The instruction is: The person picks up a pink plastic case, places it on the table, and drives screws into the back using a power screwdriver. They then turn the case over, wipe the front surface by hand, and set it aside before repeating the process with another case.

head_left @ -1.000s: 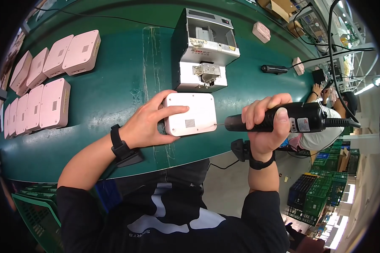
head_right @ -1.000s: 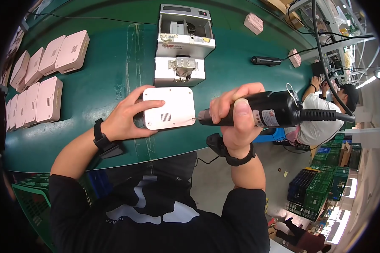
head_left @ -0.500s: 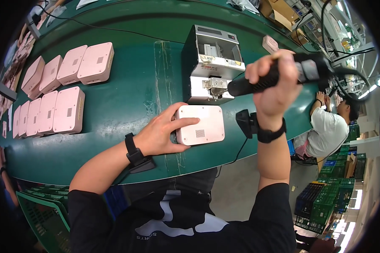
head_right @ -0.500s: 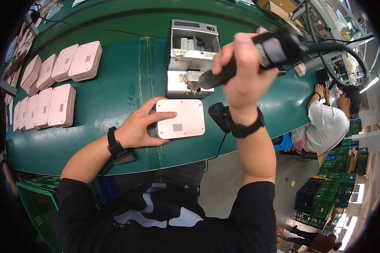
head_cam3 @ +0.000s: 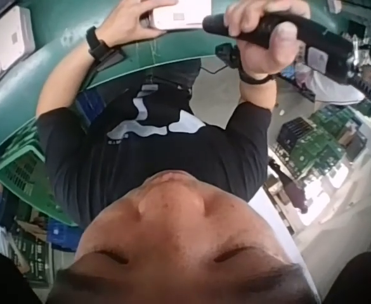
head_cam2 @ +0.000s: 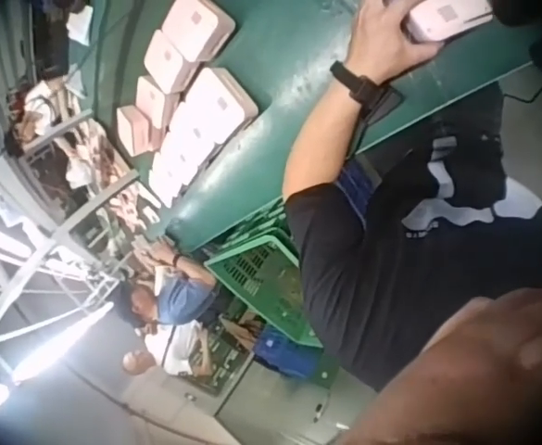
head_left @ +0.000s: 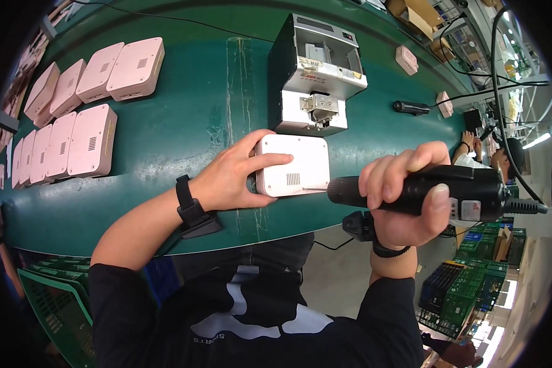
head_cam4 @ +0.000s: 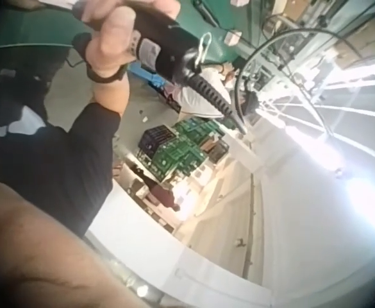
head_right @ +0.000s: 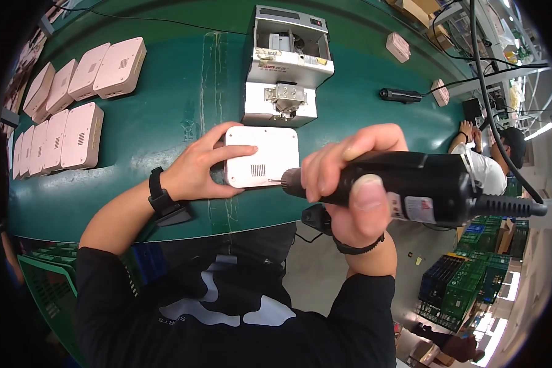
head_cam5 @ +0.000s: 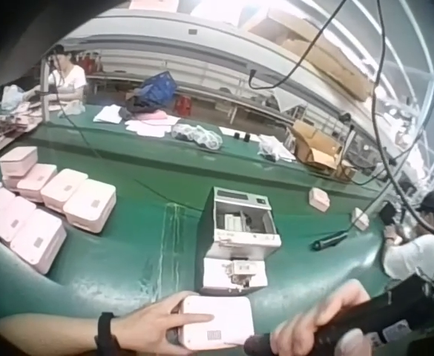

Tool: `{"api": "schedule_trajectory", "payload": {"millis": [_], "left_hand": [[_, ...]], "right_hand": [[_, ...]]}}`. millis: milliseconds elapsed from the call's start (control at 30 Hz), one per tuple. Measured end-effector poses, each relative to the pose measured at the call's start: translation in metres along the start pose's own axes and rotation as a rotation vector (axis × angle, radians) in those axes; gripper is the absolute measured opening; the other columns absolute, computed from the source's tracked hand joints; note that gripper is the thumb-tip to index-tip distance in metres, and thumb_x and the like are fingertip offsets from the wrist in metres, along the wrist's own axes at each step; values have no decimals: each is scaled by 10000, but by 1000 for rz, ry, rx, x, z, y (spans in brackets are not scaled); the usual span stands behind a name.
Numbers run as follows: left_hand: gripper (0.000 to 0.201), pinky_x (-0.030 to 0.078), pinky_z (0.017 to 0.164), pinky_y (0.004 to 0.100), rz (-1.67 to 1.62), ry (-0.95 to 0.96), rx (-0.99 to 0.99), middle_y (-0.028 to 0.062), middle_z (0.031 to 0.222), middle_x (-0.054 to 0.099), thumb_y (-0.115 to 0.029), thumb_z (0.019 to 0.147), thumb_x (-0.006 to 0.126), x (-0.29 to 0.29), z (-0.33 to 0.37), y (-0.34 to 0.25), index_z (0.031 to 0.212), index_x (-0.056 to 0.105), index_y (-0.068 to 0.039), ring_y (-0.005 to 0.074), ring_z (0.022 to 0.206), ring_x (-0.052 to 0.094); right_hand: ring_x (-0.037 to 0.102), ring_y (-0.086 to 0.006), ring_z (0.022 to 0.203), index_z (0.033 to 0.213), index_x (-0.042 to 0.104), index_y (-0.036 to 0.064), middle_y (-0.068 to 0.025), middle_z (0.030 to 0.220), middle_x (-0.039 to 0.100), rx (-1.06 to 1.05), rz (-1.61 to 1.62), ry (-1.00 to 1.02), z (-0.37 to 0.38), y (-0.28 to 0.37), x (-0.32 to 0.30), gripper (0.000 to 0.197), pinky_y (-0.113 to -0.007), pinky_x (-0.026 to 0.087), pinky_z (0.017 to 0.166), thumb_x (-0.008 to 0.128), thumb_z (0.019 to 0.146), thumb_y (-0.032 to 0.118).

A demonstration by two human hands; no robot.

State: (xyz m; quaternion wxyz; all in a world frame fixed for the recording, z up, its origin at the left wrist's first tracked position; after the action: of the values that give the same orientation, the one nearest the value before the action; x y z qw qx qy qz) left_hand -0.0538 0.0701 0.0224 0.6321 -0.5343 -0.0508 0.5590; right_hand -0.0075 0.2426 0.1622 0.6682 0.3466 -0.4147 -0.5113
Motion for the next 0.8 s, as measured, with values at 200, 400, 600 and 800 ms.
{"api": "schedule_trajectory", "payload": {"millis": [200,400,600,800], "left_hand": [[677,535,933,404,-4,9,-11,166,1324,478,-169,607,842,1,1,-1,1249,630,-201,357,1131,581],[678,538,927,406,-11,15,-36,158,1317,480,-177,605,844,1,-1,1,1248,630,-211,343,1136,582],[693,544,919,402,20,11,7,149,1322,478,-183,604,853,-1,-3,0,1257,625,-219,331,1130,591],[688,554,906,393,35,23,6,139,1336,480,-199,614,866,-1,-1,-4,1261,632,-224,323,1094,614]], "right_hand": [[488,-160,479,986,422,95,-41,643,512,-3,-79,7,-9,-18,-2,377,-334,439,526,580,904,427],[492,-158,483,980,414,99,-41,641,514,29,-80,23,-11,-22,4,375,-331,439,527,602,897,414],[500,-163,495,1014,425,92,-41,649,515,13,-84,85,-2,-21,11,375,-334,438,530,592,917,413],[487,-169,501,1009,477,74,-44,638,495,-213,-91,-97,59,-1,-19,288,-344,428,537,498,981,360]]}}
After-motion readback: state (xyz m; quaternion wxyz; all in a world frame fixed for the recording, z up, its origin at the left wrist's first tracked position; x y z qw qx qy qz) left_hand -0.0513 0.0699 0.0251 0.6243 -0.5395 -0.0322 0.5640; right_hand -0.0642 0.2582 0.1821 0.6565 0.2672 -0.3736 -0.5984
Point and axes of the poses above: each hand's wrist, its own z-axis towards the middle knuckle, its own x-axis out of the palm, y = z × x, the point moved 7 cm from there along z, towards the middle knuckle
